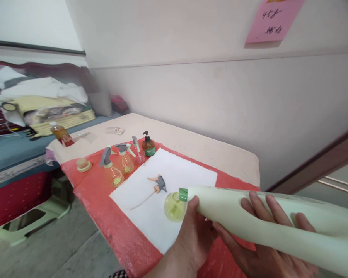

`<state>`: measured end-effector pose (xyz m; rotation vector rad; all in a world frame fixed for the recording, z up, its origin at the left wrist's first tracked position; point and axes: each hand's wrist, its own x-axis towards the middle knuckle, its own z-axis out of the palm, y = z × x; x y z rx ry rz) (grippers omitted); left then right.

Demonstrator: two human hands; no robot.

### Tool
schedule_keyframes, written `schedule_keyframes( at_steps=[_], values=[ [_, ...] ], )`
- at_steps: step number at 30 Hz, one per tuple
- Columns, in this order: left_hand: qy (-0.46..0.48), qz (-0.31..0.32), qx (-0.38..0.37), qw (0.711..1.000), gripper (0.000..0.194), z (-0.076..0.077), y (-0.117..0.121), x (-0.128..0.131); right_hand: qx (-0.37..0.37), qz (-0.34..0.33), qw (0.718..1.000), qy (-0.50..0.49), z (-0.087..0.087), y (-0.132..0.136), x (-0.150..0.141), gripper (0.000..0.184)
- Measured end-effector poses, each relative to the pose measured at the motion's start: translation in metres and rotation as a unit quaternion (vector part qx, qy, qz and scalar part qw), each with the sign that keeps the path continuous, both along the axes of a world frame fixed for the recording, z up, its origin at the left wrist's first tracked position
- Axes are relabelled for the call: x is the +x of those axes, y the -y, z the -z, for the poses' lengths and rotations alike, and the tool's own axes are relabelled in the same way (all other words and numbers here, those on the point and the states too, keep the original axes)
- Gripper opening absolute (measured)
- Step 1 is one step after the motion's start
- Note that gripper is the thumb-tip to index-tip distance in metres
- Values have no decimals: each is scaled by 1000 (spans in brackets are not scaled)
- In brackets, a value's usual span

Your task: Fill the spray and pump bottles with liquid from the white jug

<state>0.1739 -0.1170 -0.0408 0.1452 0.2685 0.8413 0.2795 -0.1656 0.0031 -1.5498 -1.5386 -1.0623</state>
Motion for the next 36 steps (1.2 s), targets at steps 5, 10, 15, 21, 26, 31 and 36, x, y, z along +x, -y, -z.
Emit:
schedule_keyframes(
  at_steps=[5,10,15,21,26,31,36],
  values=[
    [-7,-2,-4,1000,55,-1,0,0,6,-2,1000,1,0,2,1,57],
    [-9,0,-1,1000,55,-2,1,-1,4,-4,1000,-5,1,3,1,59],
    [-7,-1,-5,1000,53,-2,1,0,1,-5,1000,1,2,2,1,58],
    [0,1,-4,1000,54,0,1,0,-3,-2,1000,3,0,2,1,51],
    [-2,0,2,1000,54,0,1,0,-5,-2,1000,7,-1,3,1,58],
    [-8,1,2,1000,55,-2,0,0,1,-11,1000,6,0,3,1,60],
    [-9,-2,8,1000,55,-3,1,0,-6,-2,1000,2,-1,2,1,61]
  ],
)
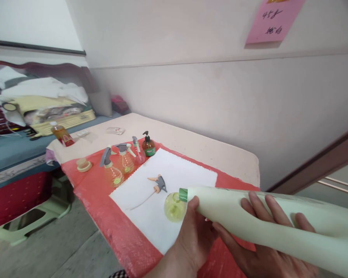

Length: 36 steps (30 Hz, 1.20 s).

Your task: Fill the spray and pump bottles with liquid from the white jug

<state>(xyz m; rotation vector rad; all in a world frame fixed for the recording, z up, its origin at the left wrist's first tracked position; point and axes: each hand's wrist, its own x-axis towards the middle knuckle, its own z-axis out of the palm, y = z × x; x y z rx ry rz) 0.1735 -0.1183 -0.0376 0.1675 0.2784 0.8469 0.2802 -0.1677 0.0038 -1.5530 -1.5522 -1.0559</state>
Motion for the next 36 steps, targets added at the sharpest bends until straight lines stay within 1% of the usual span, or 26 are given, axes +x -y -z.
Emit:
schedule_keyframes(
  at_steps=[12,18,28,36],
  values=[
    [12,1,-4,1000,53,4,-1,1,4,1,1000,-9,-2,-1,-1,51],
    [11,3,11,1000,56,4,0,1,-1,-1,1000,3,-2,2,0,58],
    [15,3,13,1000,57,3,0,1,-3,-9,999,39,2,1,7,70],
    [12,3,10,1000,56,4,1,1,-2,-13,998,54,0,1,7,76]
  ],
)
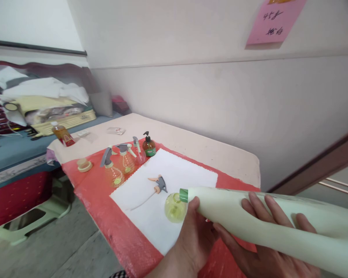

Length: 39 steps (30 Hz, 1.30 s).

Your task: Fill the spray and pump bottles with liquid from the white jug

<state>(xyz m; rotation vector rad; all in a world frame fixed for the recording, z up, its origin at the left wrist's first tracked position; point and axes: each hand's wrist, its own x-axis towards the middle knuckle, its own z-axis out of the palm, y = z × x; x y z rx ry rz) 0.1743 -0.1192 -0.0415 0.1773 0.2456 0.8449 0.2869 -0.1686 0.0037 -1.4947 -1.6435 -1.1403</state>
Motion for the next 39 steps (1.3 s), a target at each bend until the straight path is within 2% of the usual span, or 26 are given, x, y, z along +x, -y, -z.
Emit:
schedule_keyframes(
  at_steps=[16,27,34,39],
  values=[
    [-5,-1,6,1000,57,-2,-1,0,-3,4,1000,-17,-1,1,-2,77],
    [-3,-2,2,1000,55,-1,0,-1,-3,5,999,-45,-1,0,-5,65],
    [-9,-3,13,1000,60,-3,-1,0,8,-5,999,33,0,-1,6,80],
    [-3,-6,-3,1000,57,-3,0,0,3,-2,1000,18,-1,-1,5,79]
  ],
)
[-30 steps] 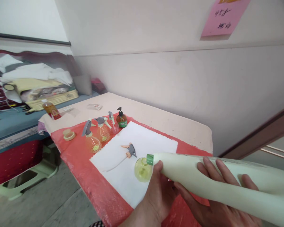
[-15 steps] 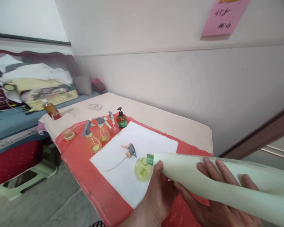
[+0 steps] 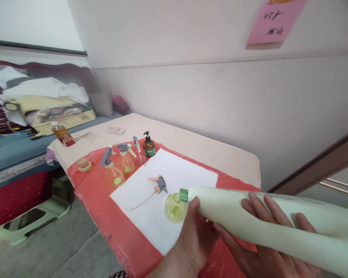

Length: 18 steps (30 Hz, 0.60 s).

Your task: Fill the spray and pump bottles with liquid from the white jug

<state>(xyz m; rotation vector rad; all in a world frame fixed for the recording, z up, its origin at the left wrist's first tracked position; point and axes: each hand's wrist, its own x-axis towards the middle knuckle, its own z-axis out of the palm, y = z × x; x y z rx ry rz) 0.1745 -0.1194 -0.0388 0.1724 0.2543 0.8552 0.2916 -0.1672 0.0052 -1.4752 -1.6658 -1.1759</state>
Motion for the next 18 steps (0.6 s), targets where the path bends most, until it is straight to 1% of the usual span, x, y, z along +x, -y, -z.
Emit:
schedule_keyframes(
  at_steps=[5,10,18],
  values=[
    [-2,-1,5,1000,57,1,0,0,1,-4,1000,6,0,0,-1,79],
    [-9,-7,4,1000,56,0,0,1,9,-9,1000,14,1,-1,-1,76],
    [-13,-4,1,1000,57,-3,1,0,10,0,1000,13,2,-1,3,73]
  ],
)
